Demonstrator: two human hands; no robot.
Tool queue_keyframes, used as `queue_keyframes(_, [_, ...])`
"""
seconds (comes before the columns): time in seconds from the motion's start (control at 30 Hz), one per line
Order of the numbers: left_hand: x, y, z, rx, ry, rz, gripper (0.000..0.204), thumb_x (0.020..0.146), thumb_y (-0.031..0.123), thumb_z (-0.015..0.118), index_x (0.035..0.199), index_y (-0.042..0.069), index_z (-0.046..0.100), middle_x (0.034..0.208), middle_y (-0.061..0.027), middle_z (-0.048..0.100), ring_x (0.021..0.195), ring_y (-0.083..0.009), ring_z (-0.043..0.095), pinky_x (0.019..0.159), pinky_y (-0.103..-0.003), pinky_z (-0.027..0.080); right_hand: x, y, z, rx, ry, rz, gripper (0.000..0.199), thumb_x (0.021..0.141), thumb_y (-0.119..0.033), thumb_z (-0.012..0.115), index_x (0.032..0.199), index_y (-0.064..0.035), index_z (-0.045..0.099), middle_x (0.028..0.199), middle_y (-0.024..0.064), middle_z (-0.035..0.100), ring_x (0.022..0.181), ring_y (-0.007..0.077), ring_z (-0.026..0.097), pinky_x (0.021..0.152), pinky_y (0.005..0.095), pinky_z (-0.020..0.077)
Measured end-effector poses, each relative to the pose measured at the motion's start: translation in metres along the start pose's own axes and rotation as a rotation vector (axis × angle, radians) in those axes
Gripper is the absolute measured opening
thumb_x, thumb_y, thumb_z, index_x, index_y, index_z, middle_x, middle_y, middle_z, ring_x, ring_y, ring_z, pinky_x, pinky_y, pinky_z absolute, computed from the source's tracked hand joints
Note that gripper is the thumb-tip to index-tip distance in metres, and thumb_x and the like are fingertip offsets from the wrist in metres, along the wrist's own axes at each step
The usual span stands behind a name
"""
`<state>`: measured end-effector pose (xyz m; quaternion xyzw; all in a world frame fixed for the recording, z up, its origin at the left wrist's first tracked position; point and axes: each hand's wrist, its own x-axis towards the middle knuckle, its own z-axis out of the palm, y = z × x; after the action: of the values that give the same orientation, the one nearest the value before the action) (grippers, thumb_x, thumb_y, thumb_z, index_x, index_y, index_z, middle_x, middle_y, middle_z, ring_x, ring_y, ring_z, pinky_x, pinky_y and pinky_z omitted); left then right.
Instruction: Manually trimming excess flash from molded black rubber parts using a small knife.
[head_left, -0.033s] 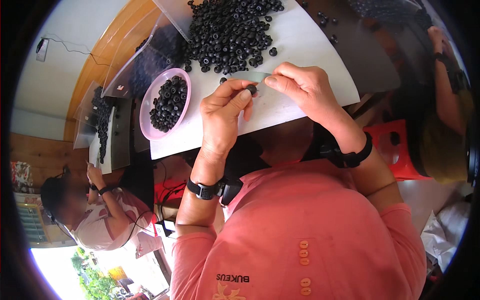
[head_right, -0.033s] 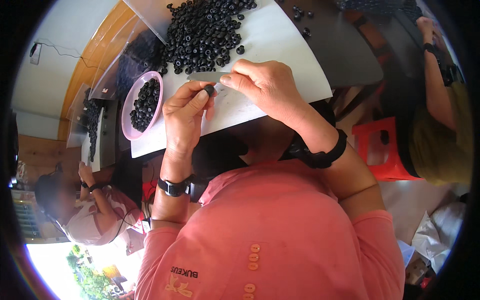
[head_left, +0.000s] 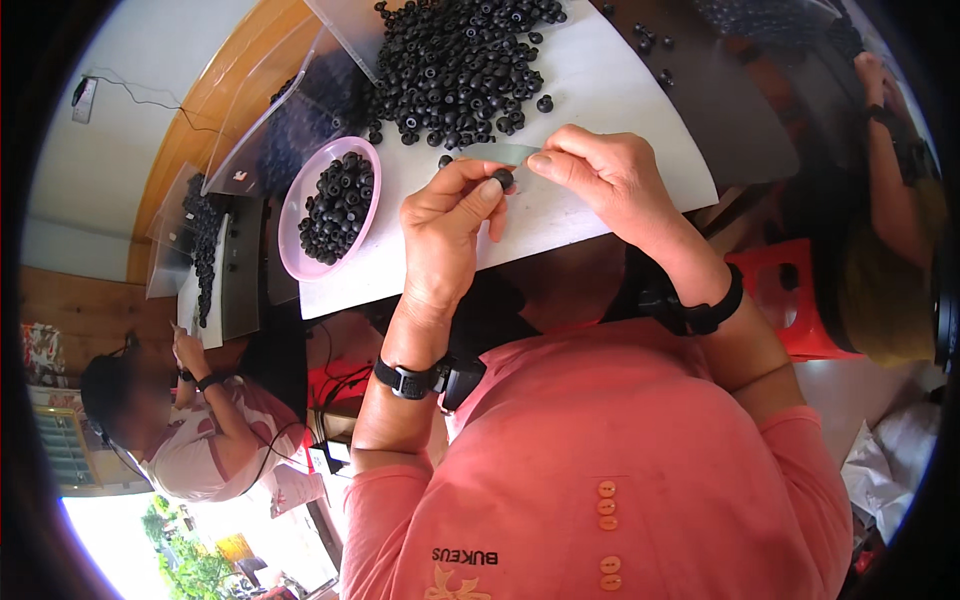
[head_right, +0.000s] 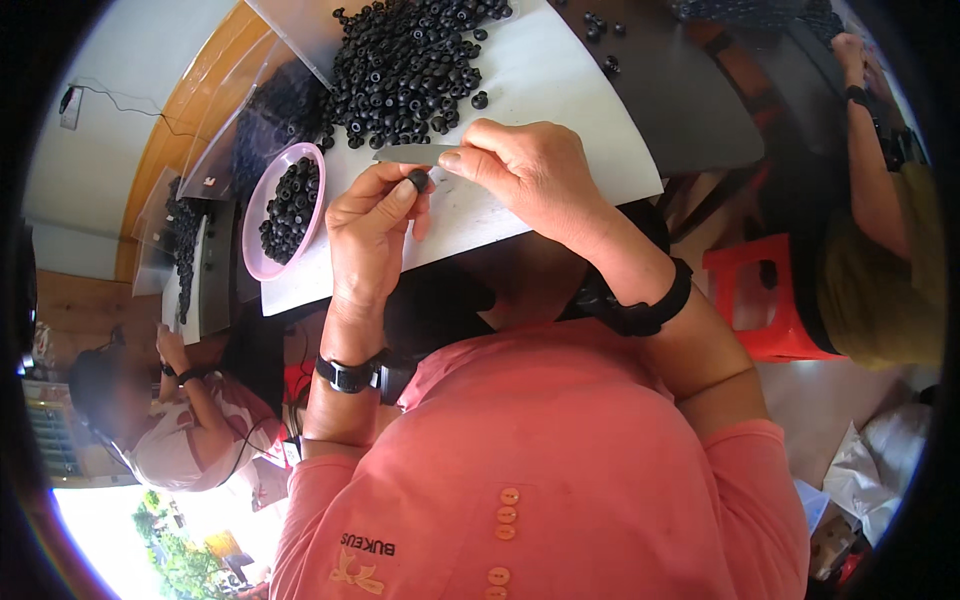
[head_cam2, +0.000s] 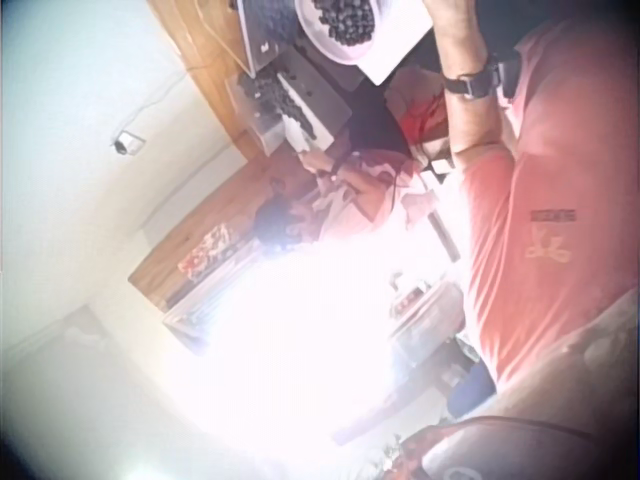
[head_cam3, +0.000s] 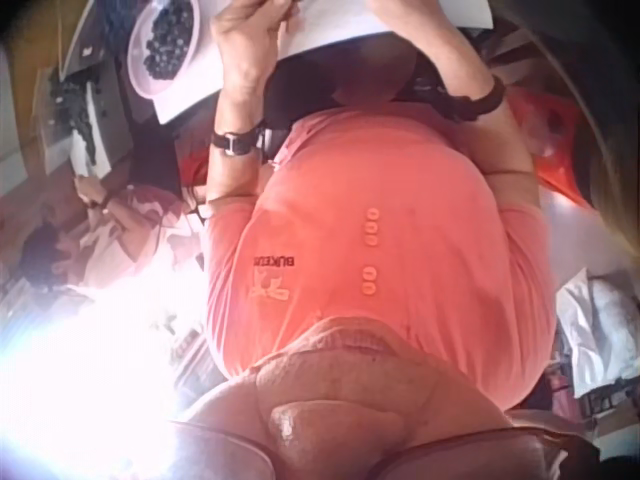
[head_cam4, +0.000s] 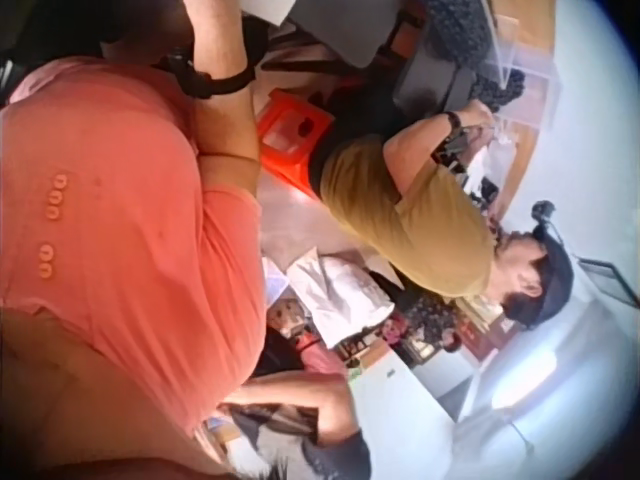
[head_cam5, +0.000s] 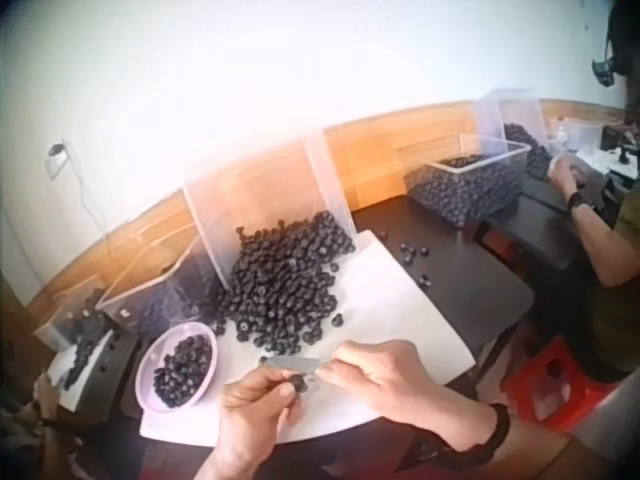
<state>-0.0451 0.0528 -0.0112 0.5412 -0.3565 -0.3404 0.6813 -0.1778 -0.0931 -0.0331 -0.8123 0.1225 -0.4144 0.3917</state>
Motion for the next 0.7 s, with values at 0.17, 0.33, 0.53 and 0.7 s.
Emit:
queue_keyframes(0.17, [0.0014, -0.0051, 0.0023, -0.096, -0.02, 0.028, 0.01, 0.094, -0.001, 0.059, 0.102, -0.006, 0.064, 0.091, -0.0121, 0.067, 0.068, -0.0135, 0.057, 0.061, -0.025, 0.046, 0.0001, -0.0014, -0.0005, -0.058, -0.016, -0.008, 0.03, 0.091, -0.032, 0.068, 0.075, -0.0073, 0.063, 0.048, 0.0059, 0.044, 0.043, 0.0209, 0.046, 0.046, 0.0352, 0.0356])
queue_keyframes(0.33, [0.0019, -0.0086, 0.0038, -0.082, -0.01, 0.056, 0.009, 0.094, -0.002, 0.06, 0.101, -0.006, 0.063, 0.09, -0.0119, 0.067, 0.068, -0.0142, 0.058, 0.062, -0.025, 0.046, 0.0003, -0.003, -0.0019, -0.085, -0.022, -0.015, 0.03, 0.091, -0.034, 0.067, 0.075, -0.0082, 0.064, 0.048, 0.006, 0.046, 0.043, 0.0222, 0.049, 0.046, 0.0357, 0.0371])
queue_keyframes(0.53, [0.0018, -0.009, 0.0058, -0.087, 0.009, 0.034, 0.008, 0.094, -0.002, 0.059, 0.1, -0.007, 0.063, 0.088, -0.0127, 0.067, 0.067, -0.0156, 0.059, 0.064, -0.026, 0.048, 0.0, -0.003, -0.0027, -0.093, -0.031, -0.033, 0.03, 0.091, -0.035, 0.067, 0.075, -0.0087, 0.064, 0.048, 0.0062, 0.047, 0.043, 0.023, 0.05, 0.046, 0.0359, 0.0379])
queue_keyframes(0.7, [0.0026, -0.0093, 0.006, -0.11, -0.003, 0.028, 0.008, 0.094, -0.003, 0.058, 0.1, -0.007, 0.062, 0.088, -0.014, 0.066, 0.067, -0.0172, 0.06, 0.063, -0.028, 0.049, -0.0002, -0.0017, -0.0019, -0.09, -0.045, -0.032, 0.03, 0.091, -0.034, 0.067, 0.076, -0.0087, 0.064, 0.048, 0.0061, 0.047, 0.043, 0.0229, 0.049, 0.046, 0.0358, 0.038])
